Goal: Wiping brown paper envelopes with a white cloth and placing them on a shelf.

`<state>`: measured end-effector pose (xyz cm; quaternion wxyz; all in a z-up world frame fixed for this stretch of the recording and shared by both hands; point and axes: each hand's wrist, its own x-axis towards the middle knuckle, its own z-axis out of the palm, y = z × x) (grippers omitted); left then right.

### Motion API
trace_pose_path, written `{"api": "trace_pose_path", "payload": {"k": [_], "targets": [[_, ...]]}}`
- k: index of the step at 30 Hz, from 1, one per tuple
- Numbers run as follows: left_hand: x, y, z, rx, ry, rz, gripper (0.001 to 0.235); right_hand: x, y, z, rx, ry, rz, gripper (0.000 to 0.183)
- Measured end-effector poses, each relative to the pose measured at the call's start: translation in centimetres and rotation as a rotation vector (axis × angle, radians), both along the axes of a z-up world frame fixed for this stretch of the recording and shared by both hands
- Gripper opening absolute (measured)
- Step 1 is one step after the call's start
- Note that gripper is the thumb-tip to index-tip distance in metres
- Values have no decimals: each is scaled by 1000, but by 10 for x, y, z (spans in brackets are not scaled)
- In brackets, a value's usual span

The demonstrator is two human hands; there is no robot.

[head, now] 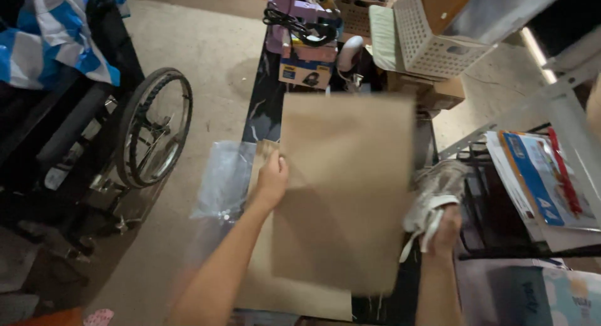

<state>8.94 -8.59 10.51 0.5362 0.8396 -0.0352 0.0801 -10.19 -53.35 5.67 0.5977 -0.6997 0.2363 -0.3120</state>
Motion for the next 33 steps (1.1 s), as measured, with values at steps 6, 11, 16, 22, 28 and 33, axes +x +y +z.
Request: {"api": "trace_pose_path", "payload": {"k": [6, 11, 16, 22, 28, 33], "targets": [[9, 30, -102, 313, 308, -115, 30, 33, 121, -25, 140, 150, 40, 40], [-43, 56, -83, 700, -60, -130, 55, 45, 226, -40, -489, 389, 283, 60], [-71, 66, -106, 810, -249, -257, 50, 61, 306, 1, -978, 557, 451, 68], [-71, 71, -104, 809, -235, -277, 58, 116, 259, -73, -1244, 421, 523, 47], [-75, 68, -89, 753, -231, -250, 53, 190, 230, -118, -1399, 740, 305, 25], [-76, 69, -79, 752, -178, -277, 53, 206, 355, -61, -1386, 255, 361, 39]]}}
